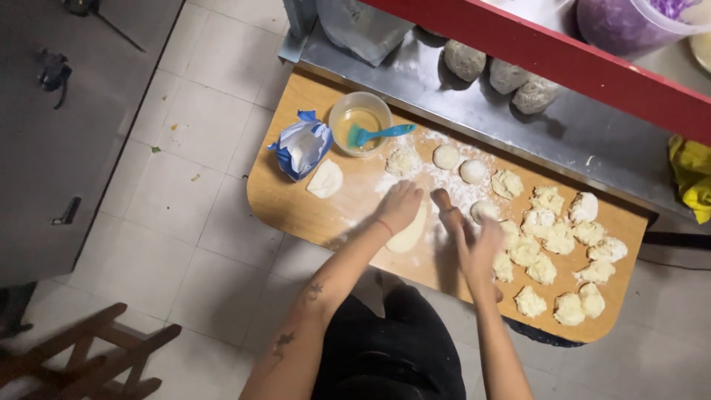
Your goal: The person rolls small dough balls flat on a floured wooden board using a rolling pin. They then retrieve plastic sheets from a nearby shelf and use them to wrap the flattened dough pieces individually.
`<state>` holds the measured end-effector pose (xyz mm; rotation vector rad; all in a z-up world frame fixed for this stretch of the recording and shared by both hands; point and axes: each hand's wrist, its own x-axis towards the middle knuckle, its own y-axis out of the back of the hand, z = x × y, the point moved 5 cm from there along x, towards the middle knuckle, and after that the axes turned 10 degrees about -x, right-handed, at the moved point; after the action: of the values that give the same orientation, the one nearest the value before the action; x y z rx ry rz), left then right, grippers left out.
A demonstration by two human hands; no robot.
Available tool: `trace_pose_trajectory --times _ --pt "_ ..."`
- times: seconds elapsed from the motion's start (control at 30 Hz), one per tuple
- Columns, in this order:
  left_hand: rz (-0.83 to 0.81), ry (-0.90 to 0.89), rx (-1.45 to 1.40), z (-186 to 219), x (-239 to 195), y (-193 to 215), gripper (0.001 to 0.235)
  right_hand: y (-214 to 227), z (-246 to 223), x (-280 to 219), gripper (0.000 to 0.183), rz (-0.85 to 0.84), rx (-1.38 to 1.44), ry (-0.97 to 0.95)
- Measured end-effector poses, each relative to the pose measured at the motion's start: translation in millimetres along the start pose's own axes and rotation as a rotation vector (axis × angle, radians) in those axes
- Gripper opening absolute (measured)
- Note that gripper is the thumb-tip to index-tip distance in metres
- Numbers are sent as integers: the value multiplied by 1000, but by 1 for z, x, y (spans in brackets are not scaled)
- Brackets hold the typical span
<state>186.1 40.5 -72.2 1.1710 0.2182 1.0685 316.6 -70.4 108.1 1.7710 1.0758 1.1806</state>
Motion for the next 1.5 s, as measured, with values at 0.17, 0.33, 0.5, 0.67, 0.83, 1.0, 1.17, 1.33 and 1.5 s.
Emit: trace_pose_trajectory --times 0.17,0.33,0.5,0.67,0.83,1.0,1.17,1.33,1.5 --pt "-92 -161 -13 45 -12 72 22 -65 -76 136 63 -314 856 -107" --pt "-218 91 -389 86 -29 140 25 -143 -107 187 59 -559 1001 95" --pt "5 620 -795 65 -41 154 31 -101 -125 207 9 -317 929 124" --pt "227 1058 -928 -10 -41 182 29 -71 -102 207 17 -290 1030 39" --pt "218 875 -483 -68 -52 157 10 -43 -79 159 22 -195 1052 18" --pt "232 872 -433 -75 -60 153 9 -50 -92 75 31 -523 724 -96" --pt "243 684 -329 -27 -35 203 10 -38 -66 61 24 -373 670 -144" --pt "-84 211 121 22 -28 134 7 -8 -75 111 29 24 903 -326" --pt "87 485 244 20 -15 164 20 -87 -94 147 11 -31 1018 -250"
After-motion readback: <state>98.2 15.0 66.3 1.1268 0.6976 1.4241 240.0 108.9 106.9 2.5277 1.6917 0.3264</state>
